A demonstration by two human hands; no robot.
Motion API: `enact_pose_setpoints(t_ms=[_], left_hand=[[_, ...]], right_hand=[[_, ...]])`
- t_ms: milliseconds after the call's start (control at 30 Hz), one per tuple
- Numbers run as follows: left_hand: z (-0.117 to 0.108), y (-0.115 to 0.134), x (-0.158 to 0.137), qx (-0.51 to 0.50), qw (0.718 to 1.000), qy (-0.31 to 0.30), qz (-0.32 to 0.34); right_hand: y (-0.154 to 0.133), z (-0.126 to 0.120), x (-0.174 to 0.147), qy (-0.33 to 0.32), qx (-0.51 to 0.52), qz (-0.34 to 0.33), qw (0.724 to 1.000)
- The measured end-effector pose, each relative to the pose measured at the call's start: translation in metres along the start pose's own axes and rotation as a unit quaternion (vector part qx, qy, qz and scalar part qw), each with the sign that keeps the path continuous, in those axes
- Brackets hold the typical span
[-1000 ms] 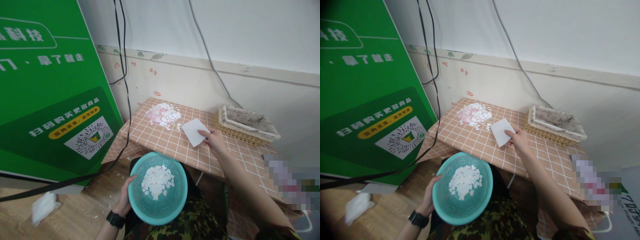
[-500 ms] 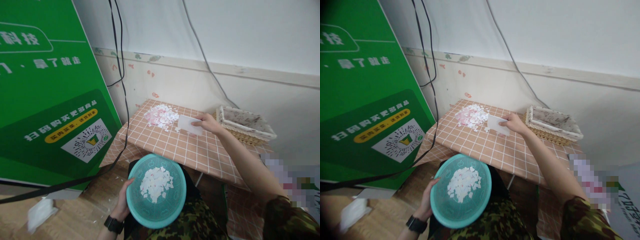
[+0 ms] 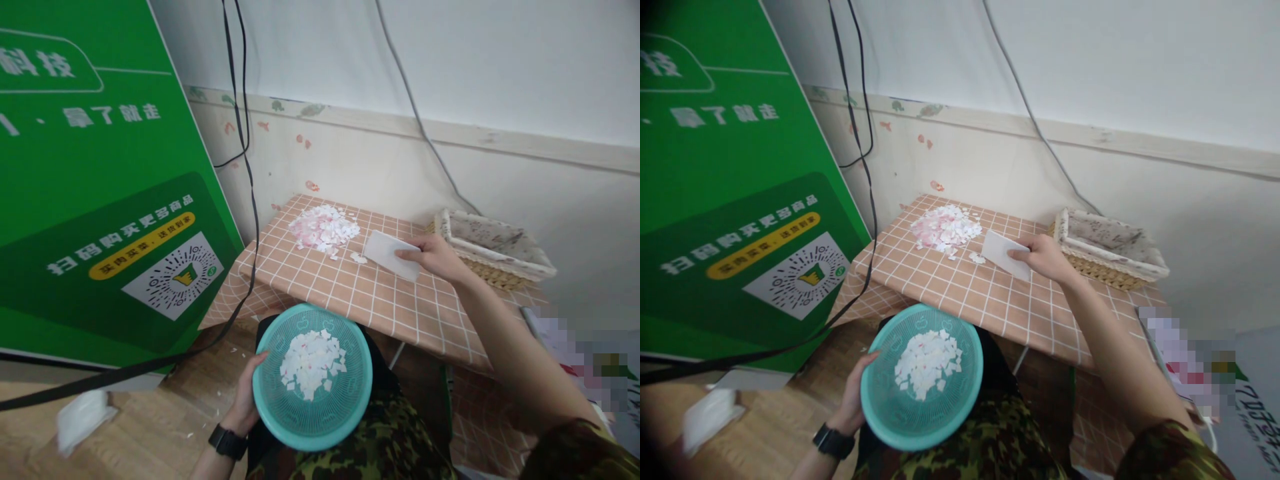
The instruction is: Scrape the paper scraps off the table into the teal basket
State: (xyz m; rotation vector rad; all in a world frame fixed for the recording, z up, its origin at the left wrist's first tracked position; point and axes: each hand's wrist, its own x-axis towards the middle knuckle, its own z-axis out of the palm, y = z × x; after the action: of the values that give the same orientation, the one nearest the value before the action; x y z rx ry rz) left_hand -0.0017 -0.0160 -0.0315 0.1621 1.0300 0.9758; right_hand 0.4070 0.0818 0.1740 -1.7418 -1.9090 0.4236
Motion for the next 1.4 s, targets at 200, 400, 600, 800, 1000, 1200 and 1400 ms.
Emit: enact_pose_setpoints(t_ms=[200, 400, 600, 800, 1000, 1200, 1400], left_hand=[[-0.001, -0.001, 0.001, 0.009, 1.000, -0.013, 0.005], [0.002, 0.001, -0.001, 0.013, 1.000, -0.006, -0.001], [0.000, 0.000, 0.001, 0.013, 1.000, -0.007, 0.000], [0.000, 0.000, 0.000, 0.008, 1.000, -0.002, -0.006], [0.001, 0.000, -0.001, 0.013, 1.000, 0.009, -0.022], [0.003, 0.000, -0.002, 0.009, 1.000, 0.013, -0.027], [0.006, 0.000, -0.003, 0.008, 0.999, 0.013, -0.031]], right_hand=[[0.003, 0.016, -0.016, 0.001, 0.006, 0.002, 1.000], [0.001, 0.019, -0.012, 0.022, 0.002, -0.007, 1.000], [-0.001, 0.022, -0.003, -0.006, 0.029, -0.019, 0.999], [0.001, 0.022, -0.001, -0.026, 0.059, -0.012, 0.998], [-0.003, 0.023, -0.001, -0.042, 0.083, -0.016, 0.995], [-0.004, 0.025, 0.007, -0.034, 0.068, -0.019, 0.997], [-0.006, 0.032, 0.017, -0.022, 0.028, -0.038, 0.999]])
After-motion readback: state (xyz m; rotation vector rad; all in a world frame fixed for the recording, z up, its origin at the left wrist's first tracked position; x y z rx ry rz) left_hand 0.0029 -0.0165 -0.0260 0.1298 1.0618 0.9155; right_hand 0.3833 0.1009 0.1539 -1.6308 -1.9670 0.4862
